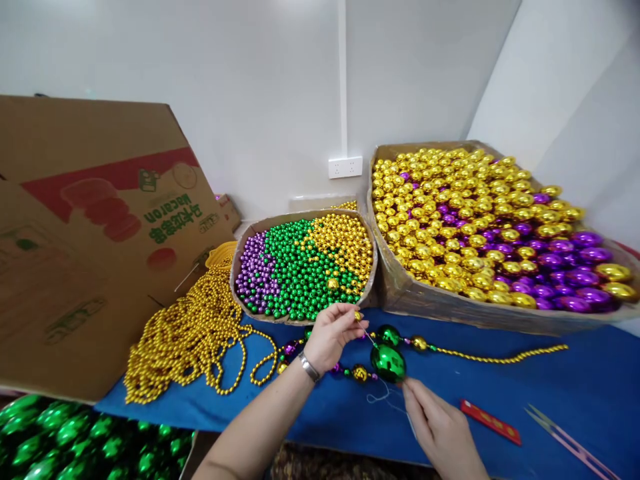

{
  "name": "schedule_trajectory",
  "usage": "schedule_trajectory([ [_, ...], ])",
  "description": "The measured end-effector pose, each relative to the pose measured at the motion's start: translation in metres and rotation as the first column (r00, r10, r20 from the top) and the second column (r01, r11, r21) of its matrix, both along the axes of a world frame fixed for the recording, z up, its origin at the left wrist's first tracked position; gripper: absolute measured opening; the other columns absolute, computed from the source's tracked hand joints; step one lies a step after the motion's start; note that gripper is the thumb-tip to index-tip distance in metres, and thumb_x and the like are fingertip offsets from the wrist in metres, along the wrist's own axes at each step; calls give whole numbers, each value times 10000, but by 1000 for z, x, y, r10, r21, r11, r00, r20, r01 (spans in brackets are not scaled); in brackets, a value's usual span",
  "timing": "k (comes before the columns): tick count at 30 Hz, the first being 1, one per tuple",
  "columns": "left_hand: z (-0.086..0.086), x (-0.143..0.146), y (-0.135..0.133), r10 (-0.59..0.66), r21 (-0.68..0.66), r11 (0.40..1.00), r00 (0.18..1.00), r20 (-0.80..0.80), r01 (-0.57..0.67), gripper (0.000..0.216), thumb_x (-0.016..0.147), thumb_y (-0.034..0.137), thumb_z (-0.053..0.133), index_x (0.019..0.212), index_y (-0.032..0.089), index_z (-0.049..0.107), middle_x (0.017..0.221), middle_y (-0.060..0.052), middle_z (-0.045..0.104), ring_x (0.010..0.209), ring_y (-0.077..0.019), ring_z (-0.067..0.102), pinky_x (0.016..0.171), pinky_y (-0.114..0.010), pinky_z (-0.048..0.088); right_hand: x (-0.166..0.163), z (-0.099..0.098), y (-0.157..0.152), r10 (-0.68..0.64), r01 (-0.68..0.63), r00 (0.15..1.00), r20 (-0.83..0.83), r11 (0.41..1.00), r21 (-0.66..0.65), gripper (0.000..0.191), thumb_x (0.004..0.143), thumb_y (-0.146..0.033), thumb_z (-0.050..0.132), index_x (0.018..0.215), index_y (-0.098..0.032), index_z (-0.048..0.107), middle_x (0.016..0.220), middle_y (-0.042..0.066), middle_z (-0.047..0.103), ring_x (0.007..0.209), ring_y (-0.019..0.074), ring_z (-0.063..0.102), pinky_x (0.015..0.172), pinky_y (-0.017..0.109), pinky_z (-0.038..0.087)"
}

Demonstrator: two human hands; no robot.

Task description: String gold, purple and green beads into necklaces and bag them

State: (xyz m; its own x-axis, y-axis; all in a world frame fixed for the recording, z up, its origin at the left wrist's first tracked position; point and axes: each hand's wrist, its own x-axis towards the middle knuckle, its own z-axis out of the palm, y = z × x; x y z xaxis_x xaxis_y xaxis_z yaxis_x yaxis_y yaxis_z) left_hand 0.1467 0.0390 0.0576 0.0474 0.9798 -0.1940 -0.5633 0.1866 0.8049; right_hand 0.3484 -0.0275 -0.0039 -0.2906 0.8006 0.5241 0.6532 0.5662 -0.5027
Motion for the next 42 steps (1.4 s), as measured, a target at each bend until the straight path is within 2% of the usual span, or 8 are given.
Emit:
schedule_trajectory([
  [10, -2, 4, -8, 15, 40, 999, 999, -51, -12, 338, 649, 306, 779, 882, 131, 609, 839, -43, 640, 762, -175, 669, 649, -255, 522, 4, -5, 1, -26, 24, 999, 38, 998, 58, 288, 939, -316, 365, 950, -183, 621, 863, 73, 729, 746, 184, 704, 653, 243, 538],
  [15, -22, 20, -18, -46, 73, 995, 968, -246, 66, 325, 654, 346, 764, 865, 133, 638, 804, -44, 655, 721, -139, 618, 650, -253, 506, 9, -21, 6, -72, 74, 997, 13, 982, -175, 265, 937, -329, 338, 1032, -194, 545, 792, 50, 721, 659, 177, 698, 556, 237, 518],
  [22, -68, 34, -26, 49, 263, 942, 691, -721, 207, 222, 816, 356, 575, 816, 165, 689, 848, -73, 686, 746, -172, 617, 649, -271, 480, 34, -70, 19, -81, 98, 994, 78, 966, -239, 310, 909, -345, 315, 1010, -179, 557, 927, 112, 706, 826, 224, 697, 635, 305, 564],
  [27, -29, 34, -25, 177, 428, 863, 632, -754, 269, 211, 859, 304, 515, 889, 182, 684, 865, -72, 684, 769, -169, 621, 685, -271, 486, 24, -39, 23, -86, 93, 994, 72, 990, -104, 376, 915, -348, 372, 1228, -187, 506, 1175, 108, 614, 1063, 206, 610, 851, 330, 528],
  [32, 15, 25, -19, 148, 476, 813, 672, -726, 335, 235, 878, 336, 494, 926, 176, 660, 907, -71, 680, 805, -167, 636, 721, -264, 506, 2, -13, 30, 53, -61, 994, -93, 994, -91, 274, 931, -323, 384, 1030, -194, 605, 981, 85, 683, 890, 183, 668, 769, 277, 550],
  [35, 17, 4, 3, 309, 484, 799, 447, -839, 356, 258, 894, 342, 462, 1009, 181, 628, 960, -73, 662, 882, -181, 609, 801, -296, 490, 1, -15, 30, 67, -92, 982, -175, 986, -136, 253, 931, -321, 396, 989, -190, 605, 894, 77, 694, 774, 171, 683, 677, 251, 560],
  [39, 2, -30, 48, 448, 392, 875, -170, -878, 283, 382, 826, 345, 568, 1166, 177, 535, 1163, -140, 559, 1088, -282, 492, 899, -423, 434, 4, -14, 25, 51, -99, 973, -223, 973, -210, 269, 935, -340, 385, 990, -193, 604, 930, 79, 698, 706, 158, 691, 605, 227, 565],
  [42, -7, -43, 71, 355, 274, 920, -301, -885, 280, 385, 792, 260, 608, 1162, 186, 532, 1080, -130, 572, 1032, -286, 512, 835, -422, 457, 2, -6, 22, 41, -81, 978, -202, 978, -193, 275, 927, -349, 395, 997, -200, 616, 918, 67, 706, 693, 156, 694, 595, 221, 563],
])
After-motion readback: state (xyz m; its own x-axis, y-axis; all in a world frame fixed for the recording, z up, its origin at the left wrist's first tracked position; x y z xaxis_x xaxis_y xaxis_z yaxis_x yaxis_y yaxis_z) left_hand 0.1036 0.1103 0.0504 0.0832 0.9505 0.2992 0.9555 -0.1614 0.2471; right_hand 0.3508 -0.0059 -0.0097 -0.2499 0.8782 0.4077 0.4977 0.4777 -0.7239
